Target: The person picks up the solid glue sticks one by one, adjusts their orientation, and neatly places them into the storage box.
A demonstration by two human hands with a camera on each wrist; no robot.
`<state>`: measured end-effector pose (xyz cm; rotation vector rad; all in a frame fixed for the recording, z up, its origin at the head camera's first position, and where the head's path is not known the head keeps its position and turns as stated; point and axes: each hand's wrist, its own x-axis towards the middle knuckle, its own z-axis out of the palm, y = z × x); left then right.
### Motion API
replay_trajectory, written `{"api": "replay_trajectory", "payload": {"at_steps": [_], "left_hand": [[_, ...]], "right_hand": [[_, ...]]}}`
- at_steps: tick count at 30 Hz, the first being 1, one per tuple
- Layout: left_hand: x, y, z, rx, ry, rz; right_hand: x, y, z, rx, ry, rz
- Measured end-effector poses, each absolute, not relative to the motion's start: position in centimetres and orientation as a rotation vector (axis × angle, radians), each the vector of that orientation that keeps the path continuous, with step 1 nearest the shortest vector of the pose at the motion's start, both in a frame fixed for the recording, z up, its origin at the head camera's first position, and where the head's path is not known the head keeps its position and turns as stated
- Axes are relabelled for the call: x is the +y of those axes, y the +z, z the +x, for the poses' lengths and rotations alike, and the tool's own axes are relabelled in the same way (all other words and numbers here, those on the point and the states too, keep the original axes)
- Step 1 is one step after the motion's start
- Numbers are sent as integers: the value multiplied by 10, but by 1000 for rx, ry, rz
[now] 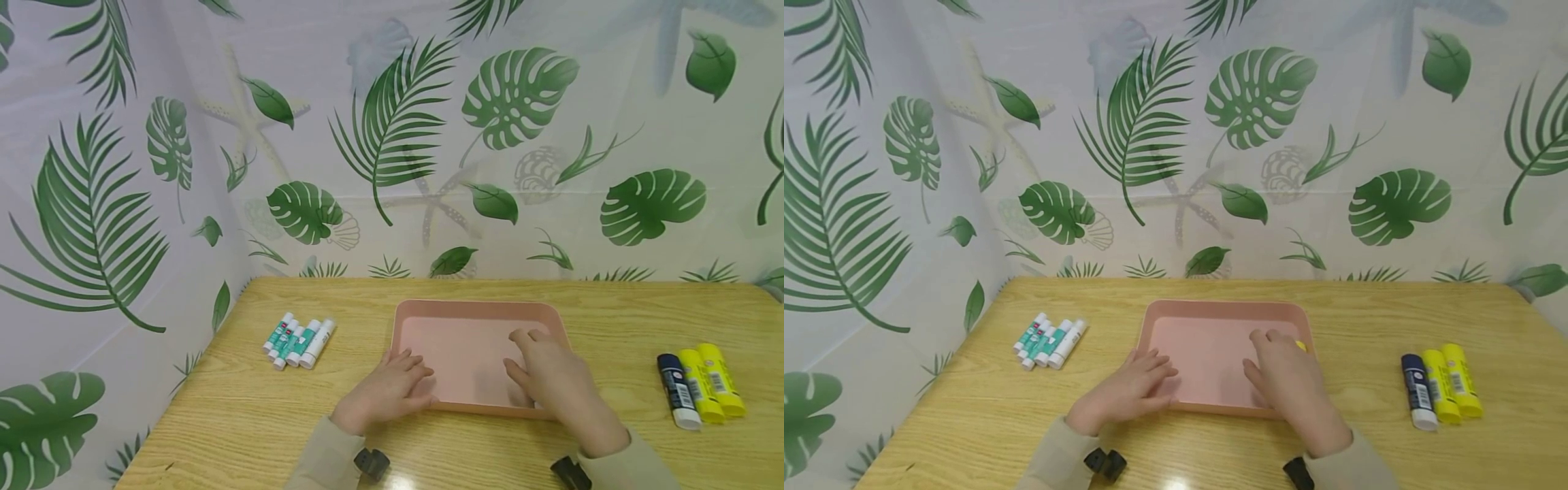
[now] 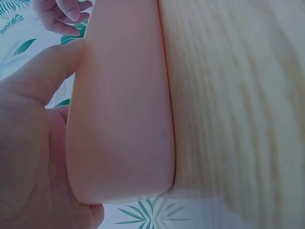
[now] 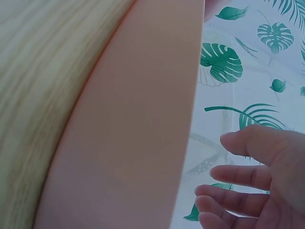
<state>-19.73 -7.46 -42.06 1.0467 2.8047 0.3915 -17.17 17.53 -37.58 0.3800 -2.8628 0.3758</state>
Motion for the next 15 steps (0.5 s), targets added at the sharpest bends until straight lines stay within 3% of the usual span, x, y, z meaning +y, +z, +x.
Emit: {"api": "replay_trajectory", "payload": {"at_steps": [15], "left_hand": [[-74, -419, -197, 2806, 395, 1049]], "right_hand": [[175, -377, -170, -2724, 329, 469]]}}
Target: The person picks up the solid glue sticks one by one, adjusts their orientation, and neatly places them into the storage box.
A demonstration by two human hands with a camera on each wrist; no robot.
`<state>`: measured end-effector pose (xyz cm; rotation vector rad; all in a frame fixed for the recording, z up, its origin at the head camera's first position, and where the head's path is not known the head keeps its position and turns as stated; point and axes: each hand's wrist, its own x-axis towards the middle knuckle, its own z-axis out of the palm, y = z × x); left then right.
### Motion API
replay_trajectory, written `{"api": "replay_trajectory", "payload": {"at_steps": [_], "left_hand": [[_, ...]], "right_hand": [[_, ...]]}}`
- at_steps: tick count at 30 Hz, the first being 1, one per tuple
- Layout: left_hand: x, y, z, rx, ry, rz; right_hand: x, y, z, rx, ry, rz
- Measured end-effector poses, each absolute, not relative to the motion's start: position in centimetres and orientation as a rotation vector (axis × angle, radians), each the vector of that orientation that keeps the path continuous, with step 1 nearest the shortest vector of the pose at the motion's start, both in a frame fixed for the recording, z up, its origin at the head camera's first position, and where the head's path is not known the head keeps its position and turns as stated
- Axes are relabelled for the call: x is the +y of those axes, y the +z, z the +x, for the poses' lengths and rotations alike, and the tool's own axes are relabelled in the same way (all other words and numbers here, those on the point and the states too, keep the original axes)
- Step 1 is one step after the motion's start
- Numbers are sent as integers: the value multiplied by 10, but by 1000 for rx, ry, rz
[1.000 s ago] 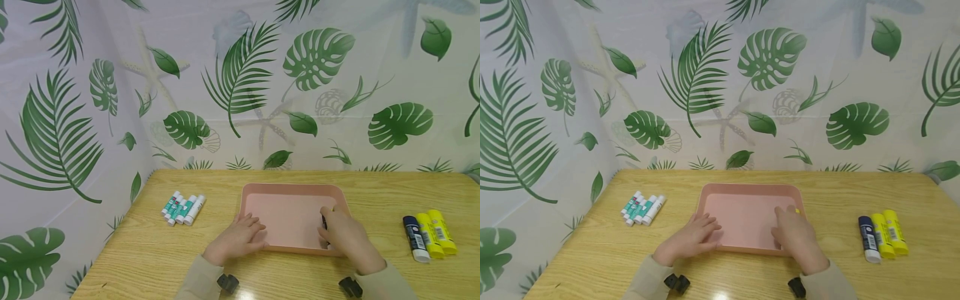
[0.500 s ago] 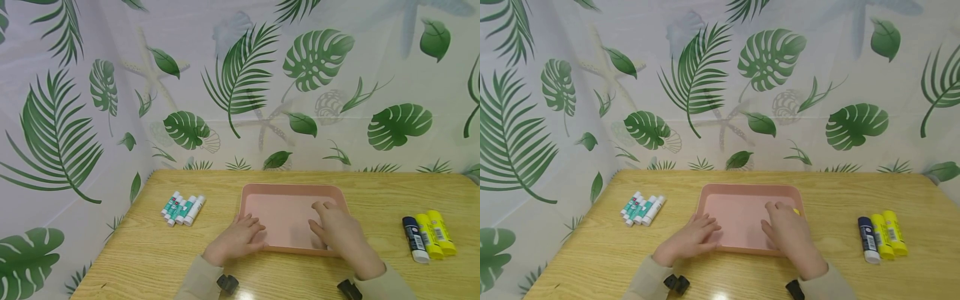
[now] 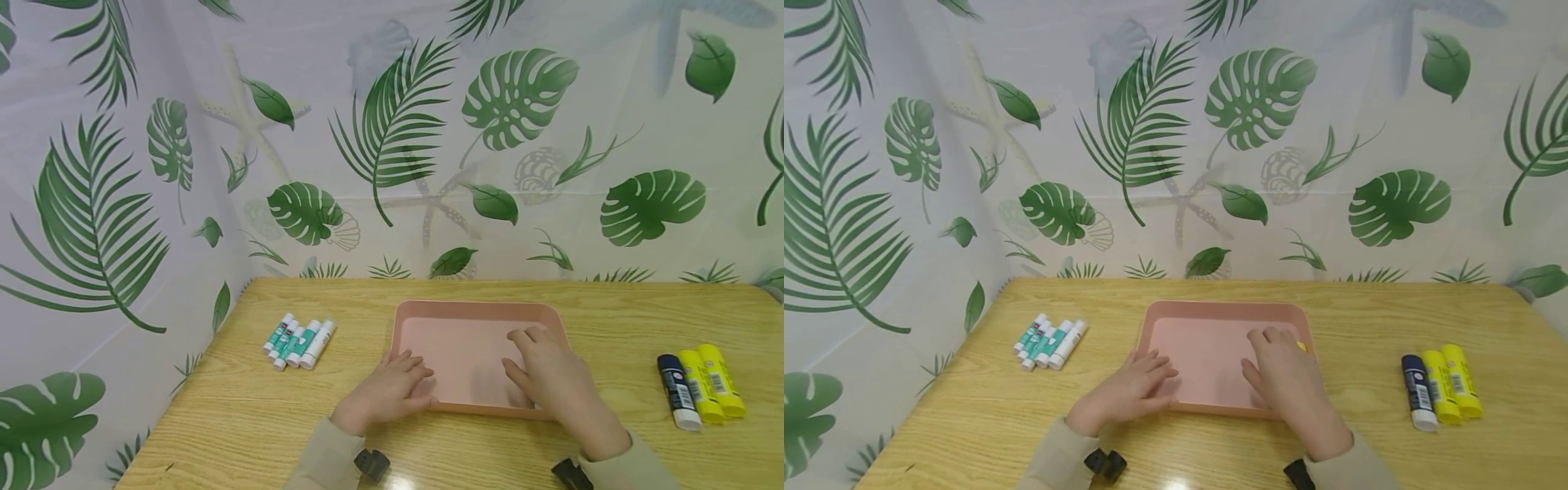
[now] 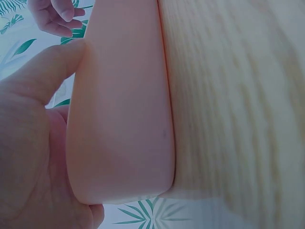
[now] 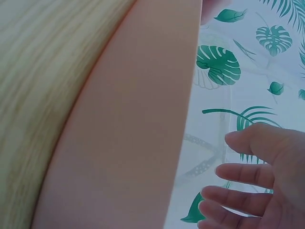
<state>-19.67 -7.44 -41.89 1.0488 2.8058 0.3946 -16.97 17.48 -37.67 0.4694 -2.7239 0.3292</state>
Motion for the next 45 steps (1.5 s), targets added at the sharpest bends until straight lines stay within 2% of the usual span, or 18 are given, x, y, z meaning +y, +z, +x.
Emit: {"api": "replay_trajectory", "payload": {"at_steps": [16, 45], "left_hand": [[-75, -420, -197, 2810, 389, 1053], [-74, -419, -197, 2802, 393, 1039]], "right_hand": [[176, -379, -172, -2610, 299, 597], [176, -381, -170, -2745, 329, 519]]}}
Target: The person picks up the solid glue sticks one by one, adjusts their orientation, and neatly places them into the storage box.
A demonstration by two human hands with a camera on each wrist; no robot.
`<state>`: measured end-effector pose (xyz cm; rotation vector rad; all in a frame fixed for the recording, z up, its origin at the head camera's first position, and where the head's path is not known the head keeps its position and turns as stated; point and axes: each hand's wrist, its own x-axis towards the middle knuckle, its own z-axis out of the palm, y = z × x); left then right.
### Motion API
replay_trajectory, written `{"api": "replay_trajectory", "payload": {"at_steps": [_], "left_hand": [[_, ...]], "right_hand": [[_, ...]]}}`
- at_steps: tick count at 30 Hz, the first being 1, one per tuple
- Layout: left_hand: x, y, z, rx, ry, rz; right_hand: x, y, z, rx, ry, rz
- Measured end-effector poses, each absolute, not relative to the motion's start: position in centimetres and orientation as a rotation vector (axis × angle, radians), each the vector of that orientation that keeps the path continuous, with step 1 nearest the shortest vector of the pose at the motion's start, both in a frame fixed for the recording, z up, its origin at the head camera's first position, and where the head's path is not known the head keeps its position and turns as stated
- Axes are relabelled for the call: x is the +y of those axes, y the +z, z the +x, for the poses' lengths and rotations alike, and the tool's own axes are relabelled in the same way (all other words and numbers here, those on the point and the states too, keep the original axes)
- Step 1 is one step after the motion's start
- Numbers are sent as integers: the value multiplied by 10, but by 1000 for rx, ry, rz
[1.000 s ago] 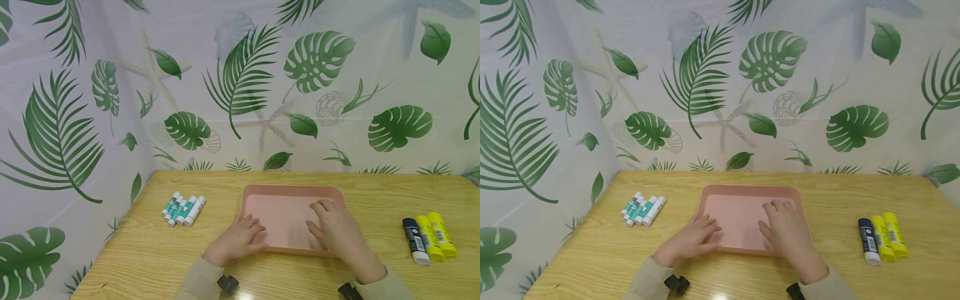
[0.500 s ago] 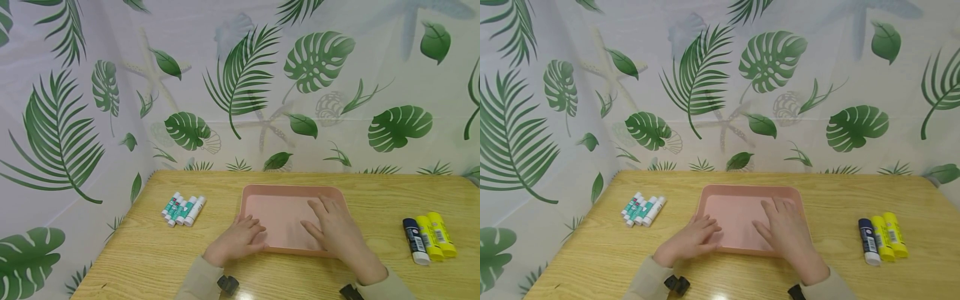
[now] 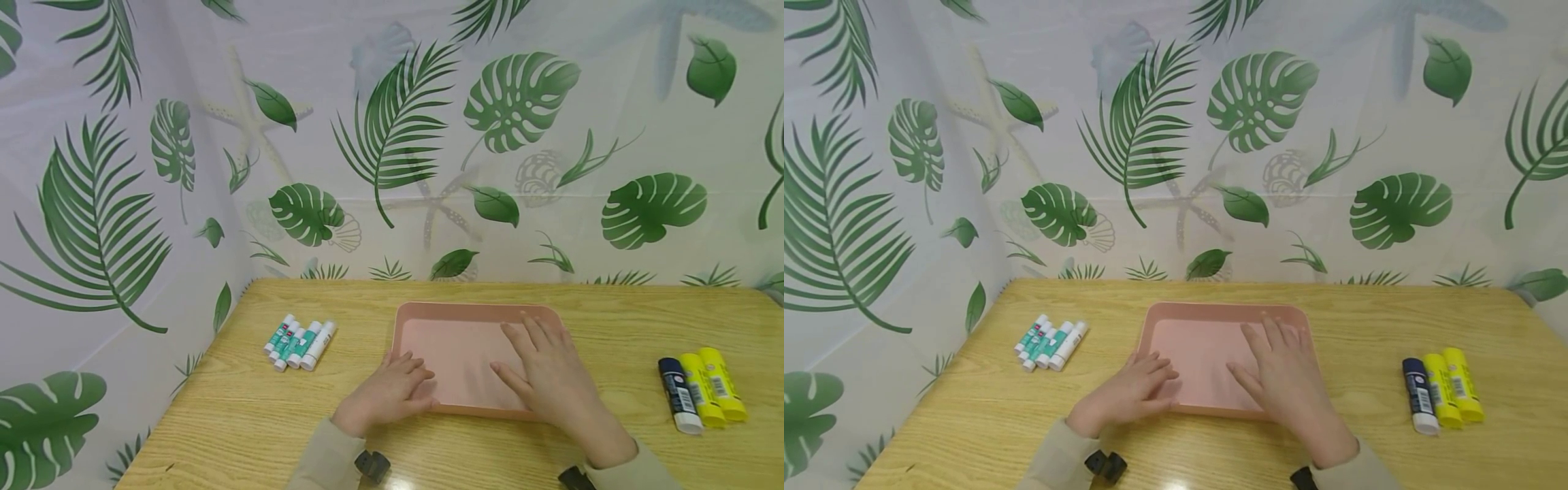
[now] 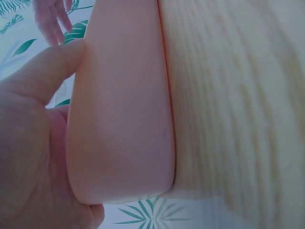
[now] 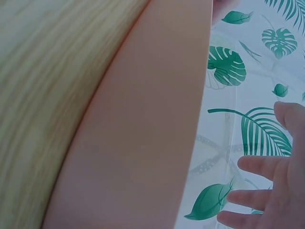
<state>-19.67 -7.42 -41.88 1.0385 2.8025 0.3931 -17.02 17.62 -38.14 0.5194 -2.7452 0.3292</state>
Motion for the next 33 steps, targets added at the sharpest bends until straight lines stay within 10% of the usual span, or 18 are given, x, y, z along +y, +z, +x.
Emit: {"api": "replay_trajectory", "payload": {"at_steps": [33], "left_hand": [[-74, -418, -195, 2811, 391, 1044]], "right_hand": [[195, -383, -165, -2846, 243, 395]]}}
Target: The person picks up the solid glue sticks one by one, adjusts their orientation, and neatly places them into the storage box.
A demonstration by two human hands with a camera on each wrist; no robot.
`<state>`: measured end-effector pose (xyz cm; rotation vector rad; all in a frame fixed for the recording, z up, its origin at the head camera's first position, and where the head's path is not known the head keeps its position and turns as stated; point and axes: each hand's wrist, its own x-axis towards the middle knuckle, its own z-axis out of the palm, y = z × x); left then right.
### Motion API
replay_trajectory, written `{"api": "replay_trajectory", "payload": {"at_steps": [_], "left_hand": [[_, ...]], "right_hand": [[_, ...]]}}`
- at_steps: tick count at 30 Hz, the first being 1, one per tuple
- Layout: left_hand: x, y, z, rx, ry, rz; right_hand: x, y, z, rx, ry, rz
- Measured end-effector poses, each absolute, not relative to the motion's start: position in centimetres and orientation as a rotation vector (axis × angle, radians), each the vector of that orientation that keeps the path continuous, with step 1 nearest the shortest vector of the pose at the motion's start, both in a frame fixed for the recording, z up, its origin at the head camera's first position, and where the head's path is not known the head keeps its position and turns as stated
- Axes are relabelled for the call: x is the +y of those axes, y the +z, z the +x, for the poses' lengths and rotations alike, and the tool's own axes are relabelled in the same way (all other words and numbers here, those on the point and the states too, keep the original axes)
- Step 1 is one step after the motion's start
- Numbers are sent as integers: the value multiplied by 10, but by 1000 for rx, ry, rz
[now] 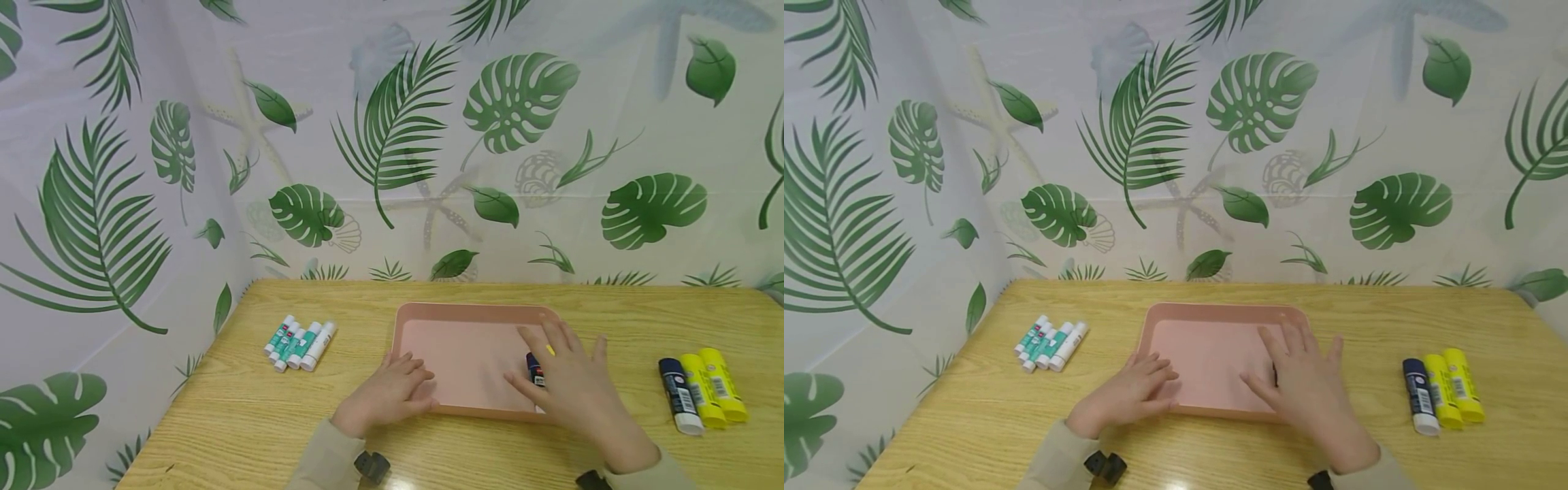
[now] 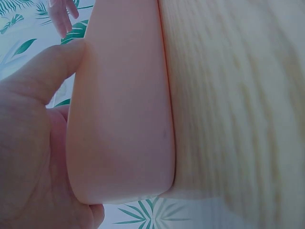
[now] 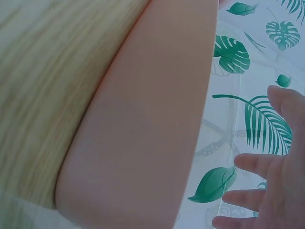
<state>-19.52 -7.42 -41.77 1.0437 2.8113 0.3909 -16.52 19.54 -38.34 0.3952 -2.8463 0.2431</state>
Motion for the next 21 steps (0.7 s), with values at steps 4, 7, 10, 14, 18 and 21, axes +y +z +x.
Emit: {"api": "replay_trajectory", "payload": {"at_steps": [4, 7, 10, 14, 18, 21], "left_hand": [[-74, -417, -195, 2805, 397, 1044], [-74, -417, -195, 2804, 397, 1045], [-74, -418, -195, 2804, 396, 1046], [-74, -418, -196, 2806, 395, 1048], [-74, -419, -196, 2805, 399, 1045], [-74, -419, -196, 2807, 397, 1044]], "right_hand": [[200, -383, -165, -2837, 252, 387], [205, -383, -165, -2843, 246, 381], [210, -383, -166, -2850, 252, 375], [218, -383, -165, -2871, 259, 350], [225, -382, -165, -2911, 228, 308], [231, -382, -165, -2942, 181, 287]]}}
